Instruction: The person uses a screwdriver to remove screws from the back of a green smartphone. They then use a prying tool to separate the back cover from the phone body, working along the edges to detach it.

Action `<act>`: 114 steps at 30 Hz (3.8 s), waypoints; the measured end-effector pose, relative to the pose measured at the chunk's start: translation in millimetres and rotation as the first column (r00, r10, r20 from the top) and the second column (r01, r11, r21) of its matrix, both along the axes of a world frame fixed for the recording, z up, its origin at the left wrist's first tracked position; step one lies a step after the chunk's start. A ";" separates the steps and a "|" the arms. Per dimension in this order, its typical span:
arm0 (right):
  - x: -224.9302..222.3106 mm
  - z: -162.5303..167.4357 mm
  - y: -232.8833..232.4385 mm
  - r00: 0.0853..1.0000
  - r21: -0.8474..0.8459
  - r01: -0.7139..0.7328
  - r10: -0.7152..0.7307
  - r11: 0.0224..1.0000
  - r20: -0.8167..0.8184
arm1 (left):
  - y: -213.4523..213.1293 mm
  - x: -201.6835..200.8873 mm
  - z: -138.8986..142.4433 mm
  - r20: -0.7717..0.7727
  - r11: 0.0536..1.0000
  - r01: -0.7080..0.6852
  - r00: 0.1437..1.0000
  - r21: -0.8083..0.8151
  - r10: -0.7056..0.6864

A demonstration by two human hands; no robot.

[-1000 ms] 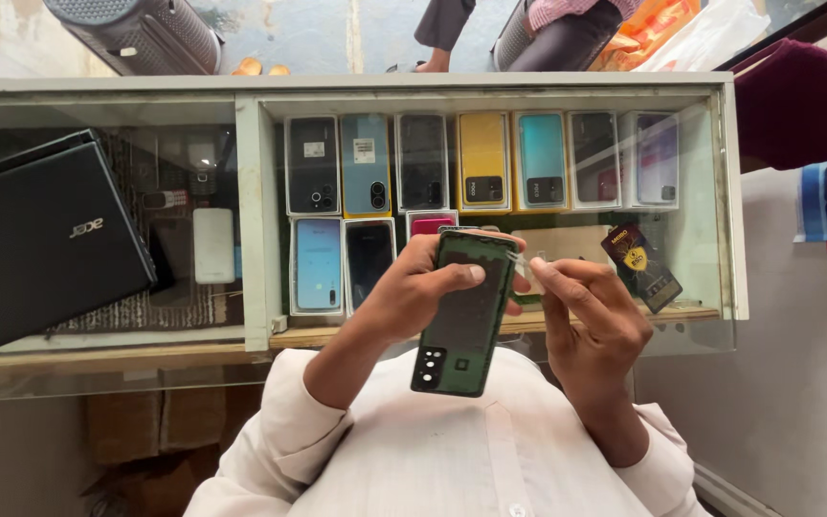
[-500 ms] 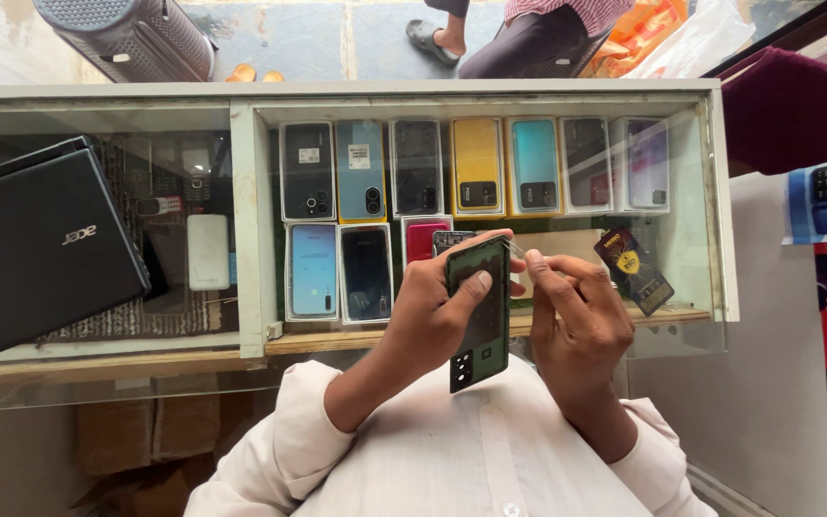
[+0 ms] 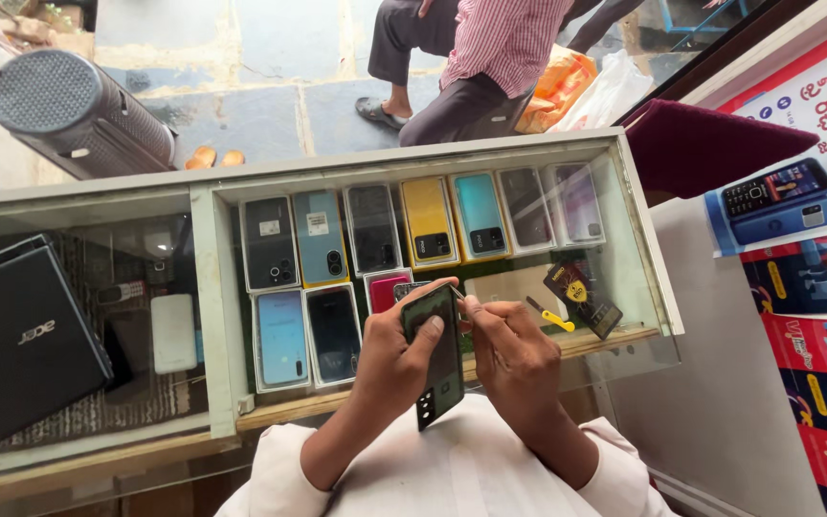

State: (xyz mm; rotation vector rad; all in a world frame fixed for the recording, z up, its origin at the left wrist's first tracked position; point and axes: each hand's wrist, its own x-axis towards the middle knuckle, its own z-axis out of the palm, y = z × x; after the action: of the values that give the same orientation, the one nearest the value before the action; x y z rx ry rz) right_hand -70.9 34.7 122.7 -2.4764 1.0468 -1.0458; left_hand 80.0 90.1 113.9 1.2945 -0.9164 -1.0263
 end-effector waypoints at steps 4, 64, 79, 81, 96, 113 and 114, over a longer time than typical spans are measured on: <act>-1.2 2.4 -3.3 0.999 0.020 -0.039 0.039 0.999 0.002 | -4.2 18.4 -2.7 -0.182 0.990 0.140 0.974 0.032 -0.132; -31.9 -39.4 -21.9 0.698 0.643 -0.686 0.058 0.341 0.714 | -13.5 -48.1 -8.8 -0.677 0.834 -0.452 0.723 -0.316 0.135; -82.7 -21.0 -60.3 0.688 0.577 -0.697 0.172 0.426 0.705 | -35.2 -53.8 -8.8 -0.828 0.701 -0.478 0.471 -0.529 -0.304; -80.1 -18.1 -48.4 0.660 0.561 -0.715 0.137 0.418 0.738 | -39.5 -58.5 -9.1 -0.851 0.721 -0.490 0.448 -0.489 -0.273; -32.8 -7.6 -26.7 0.812 0.345 -0.578 0.480 0.739 0.333 | -22.8 -42.0 -24.5 -0.880 0.691 -0.626 0.474 -0.360 -0.028; 1.5 -9.2 -9.2 0.811 0.000 -0.578 0.575 0.816 0.109 | -12.6 -20.3 -11.6 -0.779 0.454 -0.723 0.620 -0.521 0.093; 2.2 -9.2 -8.5 0.806 -0.012 -0.584 0.582 0.811 0.107 | -12.1 -21.0 -11.3 -0.776 0.443 -0.730 0.620 -0.520 0.112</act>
State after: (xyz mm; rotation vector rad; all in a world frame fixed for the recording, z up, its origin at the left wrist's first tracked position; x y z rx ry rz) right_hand -68.7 26.2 113.6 -2.4353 0.2110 -0.9297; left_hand 59.0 78.0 102.6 0.2481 -0.3134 -0.3958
